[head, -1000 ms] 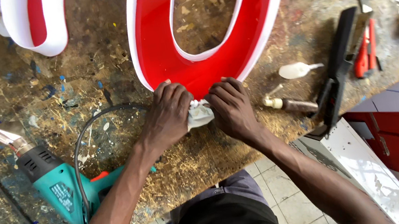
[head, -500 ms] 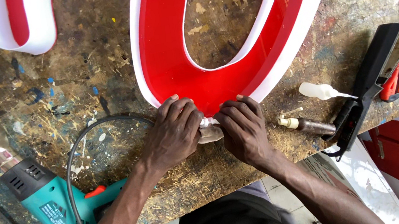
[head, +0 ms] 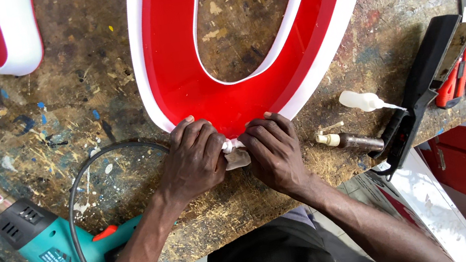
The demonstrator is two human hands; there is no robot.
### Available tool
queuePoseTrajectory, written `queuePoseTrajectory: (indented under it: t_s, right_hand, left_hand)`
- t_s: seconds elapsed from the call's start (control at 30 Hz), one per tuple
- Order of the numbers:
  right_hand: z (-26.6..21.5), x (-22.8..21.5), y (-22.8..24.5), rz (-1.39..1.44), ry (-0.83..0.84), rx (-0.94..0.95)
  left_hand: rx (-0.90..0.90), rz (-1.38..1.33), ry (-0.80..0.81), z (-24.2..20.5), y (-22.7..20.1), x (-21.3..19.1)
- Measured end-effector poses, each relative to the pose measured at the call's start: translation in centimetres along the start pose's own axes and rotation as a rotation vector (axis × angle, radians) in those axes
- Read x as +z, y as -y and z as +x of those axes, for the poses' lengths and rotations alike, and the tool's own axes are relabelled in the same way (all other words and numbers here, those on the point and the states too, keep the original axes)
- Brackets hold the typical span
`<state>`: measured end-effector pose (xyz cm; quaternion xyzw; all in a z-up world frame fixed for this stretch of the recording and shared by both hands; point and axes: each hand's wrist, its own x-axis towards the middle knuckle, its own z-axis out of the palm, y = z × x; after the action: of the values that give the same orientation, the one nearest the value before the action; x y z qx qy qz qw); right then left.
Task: The person assembles a large red and white letter '2' on a workbench. They apply glue to the edges, press the pieces together, and wipe away excess glue with a cloth. They also use a metal file to smooth the edges of the assembled letter.
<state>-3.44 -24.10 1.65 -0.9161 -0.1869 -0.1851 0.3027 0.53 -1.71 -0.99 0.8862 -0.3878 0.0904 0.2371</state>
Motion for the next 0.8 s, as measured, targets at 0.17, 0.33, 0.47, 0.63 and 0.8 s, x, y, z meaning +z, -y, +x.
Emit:
queuePoseTrajectory:
  t_s: [0.17, 0.33, 0.47, 0.63, 0.8]
  right_hand:
    - [0.1, -0.1, 0.0, -0.001, 0.008, 0.003]
    - [0.0, 0.0, 0.0, -0.008, 0.004, 0.002]
    - [-0.2, 0.3, -0.1, -0.004, -0.005, 0.016]
    - [0.0, 0.1, -0.1, -0.008, -0.013, 0.0]
    - [-0.2, 0.1, -0.5, 0.003, -0.025, -0.027]
  left_hand:
    - [-0.018, -0.027, -0.013, 0.0, -0.1, 0.2]
    - [-0.01, -0.018, -0.003, 0.3, -0.2, 0.1]
    - [-0.032, -0.027, -0.019, 0.1, -0.1, 0.4]
    - [-0.043, -0.038, -0.015, 0.7, -0.5, -0.2]
    - [0.007, -0.02, 0.061, 0.5, -0.1, -0.8]
